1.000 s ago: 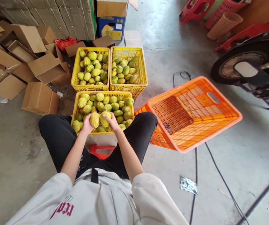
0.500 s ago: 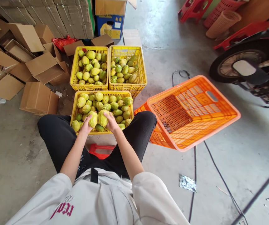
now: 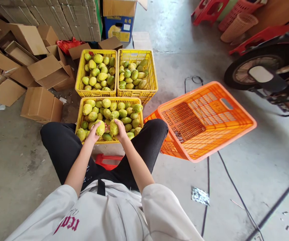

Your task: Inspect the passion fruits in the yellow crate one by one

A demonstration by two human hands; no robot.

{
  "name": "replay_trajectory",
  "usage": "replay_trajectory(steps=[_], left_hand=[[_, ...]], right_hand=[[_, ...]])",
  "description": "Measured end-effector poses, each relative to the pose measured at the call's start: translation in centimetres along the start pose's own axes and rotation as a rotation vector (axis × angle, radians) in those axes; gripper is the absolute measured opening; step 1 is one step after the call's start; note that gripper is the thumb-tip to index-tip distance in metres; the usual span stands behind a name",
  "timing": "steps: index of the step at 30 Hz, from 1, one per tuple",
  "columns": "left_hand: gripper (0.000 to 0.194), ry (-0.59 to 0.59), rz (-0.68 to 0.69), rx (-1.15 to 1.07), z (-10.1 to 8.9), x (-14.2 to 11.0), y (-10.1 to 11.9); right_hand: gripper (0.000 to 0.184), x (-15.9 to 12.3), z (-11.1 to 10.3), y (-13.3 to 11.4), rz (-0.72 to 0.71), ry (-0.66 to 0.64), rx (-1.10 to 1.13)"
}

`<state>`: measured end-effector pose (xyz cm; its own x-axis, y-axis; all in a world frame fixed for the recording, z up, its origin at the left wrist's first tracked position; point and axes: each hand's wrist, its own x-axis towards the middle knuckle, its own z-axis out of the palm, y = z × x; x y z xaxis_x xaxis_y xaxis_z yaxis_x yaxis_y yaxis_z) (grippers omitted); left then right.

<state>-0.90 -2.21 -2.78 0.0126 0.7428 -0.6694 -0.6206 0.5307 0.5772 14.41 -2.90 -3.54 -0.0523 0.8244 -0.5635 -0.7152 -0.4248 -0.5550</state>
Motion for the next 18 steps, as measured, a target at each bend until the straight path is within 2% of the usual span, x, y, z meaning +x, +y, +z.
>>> replay_trajectory(steps=[1,4,7,12,18], left_hand=[[0.014,-0.011,-0.025,-0.032,0.0,0.0,0.2],[0.028,-0.072,-0.095,-0.144,0.1,-0.5,0.8],[0.032,-0.122,-0.105,-0.209,0.4,-1.0,1.0],[0.037,-0.171,-0.064,-0.175,0.6,-1.3,0.7],[0.029,-0.163,-0.003,-0.198,0.0,-1.1,0.5]], right_hand=[[0.033,0.1,0.0,-0.2,0.005,0.024,0.026],[0.030,-0.1,0.0,-1.0,0.023,0.040,0.113],[0.030,-0.6,0.3,-1.7,0.011,-0.032,0.185],[0.033,-0.9,0.9,-2.1,-0.080,-0.155,0.241],[0.034,-0.7,0.2,-1.7,-0.078,-0.051,0.327]])
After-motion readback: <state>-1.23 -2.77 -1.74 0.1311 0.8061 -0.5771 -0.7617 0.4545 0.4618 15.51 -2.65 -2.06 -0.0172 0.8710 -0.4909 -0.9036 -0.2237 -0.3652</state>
